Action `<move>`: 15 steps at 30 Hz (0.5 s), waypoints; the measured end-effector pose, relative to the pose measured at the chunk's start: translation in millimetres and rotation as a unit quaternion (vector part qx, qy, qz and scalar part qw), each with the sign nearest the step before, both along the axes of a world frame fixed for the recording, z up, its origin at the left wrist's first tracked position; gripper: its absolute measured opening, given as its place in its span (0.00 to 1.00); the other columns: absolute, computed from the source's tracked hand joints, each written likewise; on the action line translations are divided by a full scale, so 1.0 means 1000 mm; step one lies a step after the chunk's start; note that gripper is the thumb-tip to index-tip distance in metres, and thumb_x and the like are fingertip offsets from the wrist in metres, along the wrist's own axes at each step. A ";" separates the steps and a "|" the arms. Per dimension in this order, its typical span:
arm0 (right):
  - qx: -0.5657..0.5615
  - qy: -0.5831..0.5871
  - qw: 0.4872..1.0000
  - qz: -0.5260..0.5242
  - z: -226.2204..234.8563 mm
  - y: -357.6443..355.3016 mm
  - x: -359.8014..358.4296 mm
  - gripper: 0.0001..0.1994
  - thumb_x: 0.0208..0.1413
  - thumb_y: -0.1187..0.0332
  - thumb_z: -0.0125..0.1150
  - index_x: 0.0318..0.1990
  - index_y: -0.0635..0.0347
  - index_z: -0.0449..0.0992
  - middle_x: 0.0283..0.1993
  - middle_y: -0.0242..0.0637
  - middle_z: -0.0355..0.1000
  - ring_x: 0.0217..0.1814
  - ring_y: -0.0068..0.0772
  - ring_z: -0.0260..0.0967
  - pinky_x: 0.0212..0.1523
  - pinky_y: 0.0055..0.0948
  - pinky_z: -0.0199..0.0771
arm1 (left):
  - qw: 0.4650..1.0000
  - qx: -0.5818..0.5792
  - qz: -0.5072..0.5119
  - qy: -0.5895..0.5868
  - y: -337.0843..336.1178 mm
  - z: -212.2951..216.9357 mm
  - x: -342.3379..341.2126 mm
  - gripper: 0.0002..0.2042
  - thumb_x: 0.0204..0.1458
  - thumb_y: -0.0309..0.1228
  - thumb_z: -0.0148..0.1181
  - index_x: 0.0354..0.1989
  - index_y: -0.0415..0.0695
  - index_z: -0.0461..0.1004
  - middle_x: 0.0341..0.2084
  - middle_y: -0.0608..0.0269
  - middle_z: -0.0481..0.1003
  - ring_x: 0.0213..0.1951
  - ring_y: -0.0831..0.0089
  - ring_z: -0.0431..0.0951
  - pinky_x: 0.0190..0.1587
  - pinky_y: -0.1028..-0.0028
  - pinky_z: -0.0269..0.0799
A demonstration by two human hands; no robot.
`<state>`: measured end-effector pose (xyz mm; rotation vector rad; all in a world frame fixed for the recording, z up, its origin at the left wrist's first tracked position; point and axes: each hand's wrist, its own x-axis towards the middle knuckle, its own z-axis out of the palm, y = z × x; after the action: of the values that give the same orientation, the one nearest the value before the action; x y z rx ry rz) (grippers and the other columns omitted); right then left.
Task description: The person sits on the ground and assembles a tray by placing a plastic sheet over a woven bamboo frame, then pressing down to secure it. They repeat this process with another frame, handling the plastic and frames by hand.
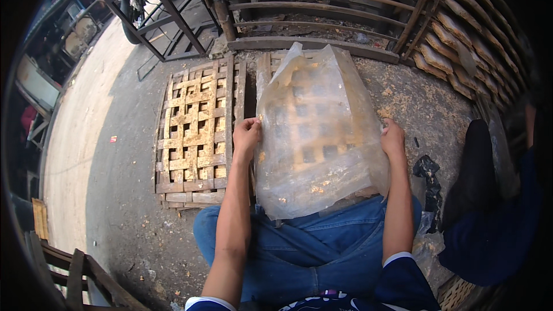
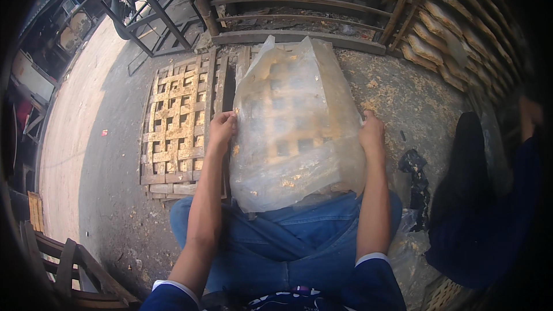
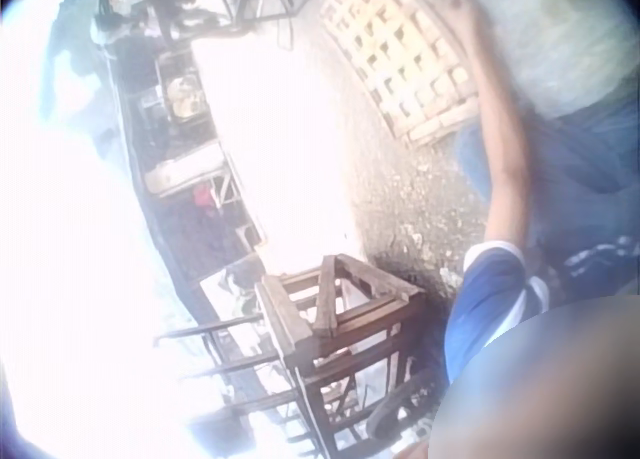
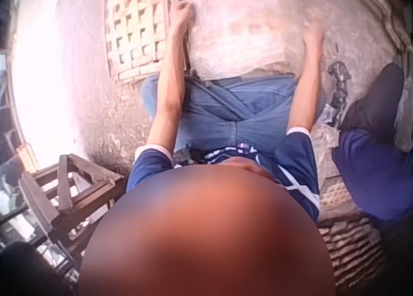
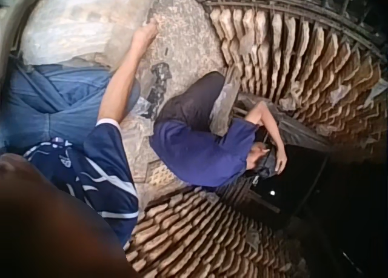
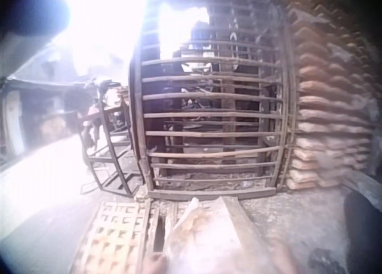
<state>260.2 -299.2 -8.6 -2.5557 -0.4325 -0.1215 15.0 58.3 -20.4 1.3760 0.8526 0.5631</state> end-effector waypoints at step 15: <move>-0.006 0.036 0.999 0.023 0.053 0.021 -0.023 0.25 0.59 0.66 0.61 0.64 0.56 0.69 0.68 0.51 0.63 0.70 0.51 0.61 0.66 0.45 0.65 | 0.983 0.172 0.031 0.058 0.005 -0.009 0.002 0.22 0.62 0.30 0.59 0.64 0.43 0.67 0.36 0.63 0.77 0.30 0.80 0.72 0.31 0.77 0.70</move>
<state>237.4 -277.9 44.1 -2.5517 -0.4652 -0.0089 17.3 63.6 -29.6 1.7145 0.9234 0.7067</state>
